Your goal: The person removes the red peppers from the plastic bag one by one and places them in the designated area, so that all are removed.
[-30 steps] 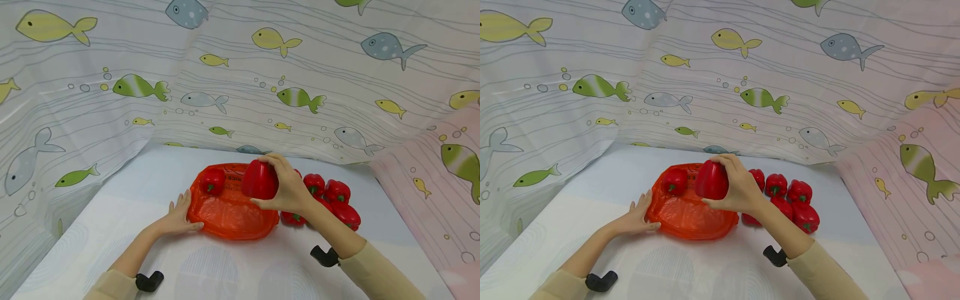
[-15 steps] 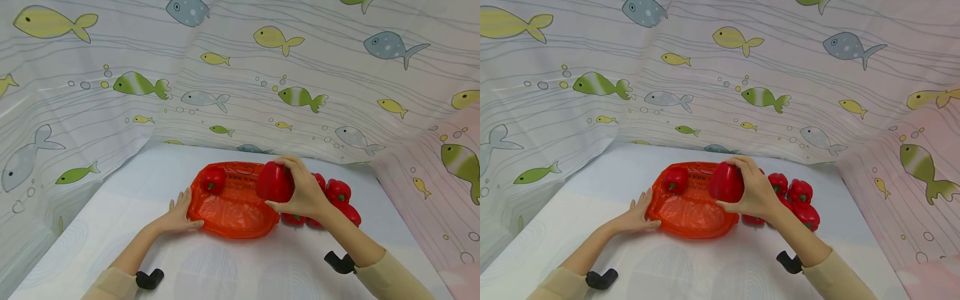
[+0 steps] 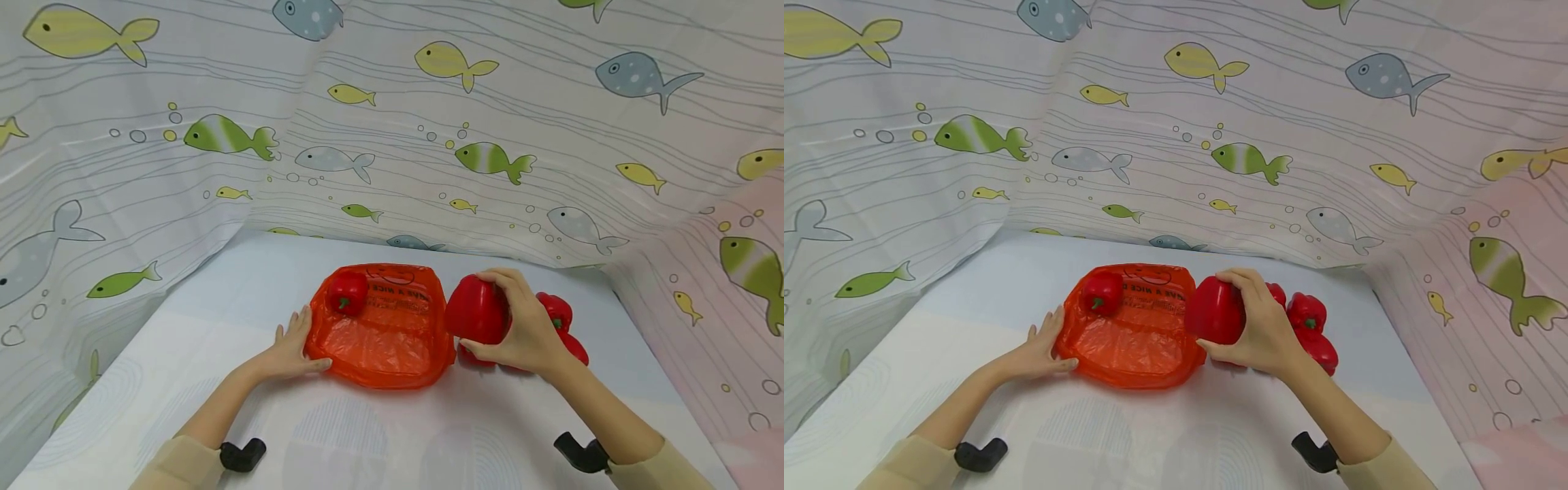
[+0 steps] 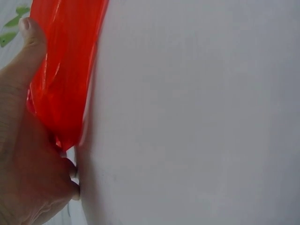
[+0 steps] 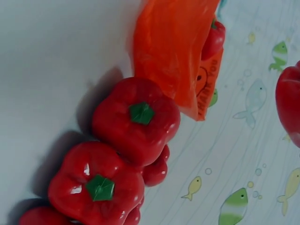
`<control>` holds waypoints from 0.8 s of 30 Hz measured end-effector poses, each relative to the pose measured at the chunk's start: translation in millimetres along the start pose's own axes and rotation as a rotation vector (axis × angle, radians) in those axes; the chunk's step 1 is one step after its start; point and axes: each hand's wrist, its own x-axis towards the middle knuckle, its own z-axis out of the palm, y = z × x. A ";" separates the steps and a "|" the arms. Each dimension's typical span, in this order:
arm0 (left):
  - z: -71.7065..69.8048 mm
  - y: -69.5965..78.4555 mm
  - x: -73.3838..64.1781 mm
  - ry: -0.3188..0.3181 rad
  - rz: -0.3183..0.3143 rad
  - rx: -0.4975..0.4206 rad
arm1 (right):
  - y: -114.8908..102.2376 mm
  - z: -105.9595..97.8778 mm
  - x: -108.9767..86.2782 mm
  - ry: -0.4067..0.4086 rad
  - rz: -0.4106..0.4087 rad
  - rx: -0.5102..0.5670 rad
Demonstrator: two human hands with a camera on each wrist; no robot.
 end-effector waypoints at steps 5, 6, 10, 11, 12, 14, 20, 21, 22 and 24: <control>-0.5 -0.3 -0.3 0.003 0.002 0.006 | 1.5 -4.6 -6.5 -0.004 0.036 -0.025; -0.8 0.0 -0.5 0.004 0.003 0.006 | 2.0 -5.3 -7.5 -0.009 0.043 -0.035; -2.0 2.2 -1.1 0.002 0.005 0.001 | 4.3 -7.2 -12.6 -0.026 0.052 -0.072; -2.2 2.7 -1.2 0.001 0.006 -0.001 | 4.8 -7.7 -14.0 -0.027 0.053 -0.078; -2.4 3.3 -1.4 0.000 0.003 0.000 | 5.9 -8.1 -15.6 -0.024 0.052 -0.081; -2.8 4.2 -1.9 0.000 0.002 -0.001 | 7.7 -9.5 -18.4 -0.015 0.054 -0.077; -2.0 2.3 -1.4 0.002 0.008 -0.005 | 11.4 -14.8 -25.7 0.003 0.072 -0.075; -1.6 1.6 -1.0 0.000 0.008 -0.003 | 11.6 -15.7 -26.9 0.005 0.072 -0.078; -1.4 1.2 -0.8 -0.001 0.006 -0.001 | 11.5 -16.5 -28.1 0.006 0.072 -0.082; -1.0 0.7 -0.2 -0.001 0.010 -0.010 | 11.3 -18.0 -30.4 0.009 0.070 -0.088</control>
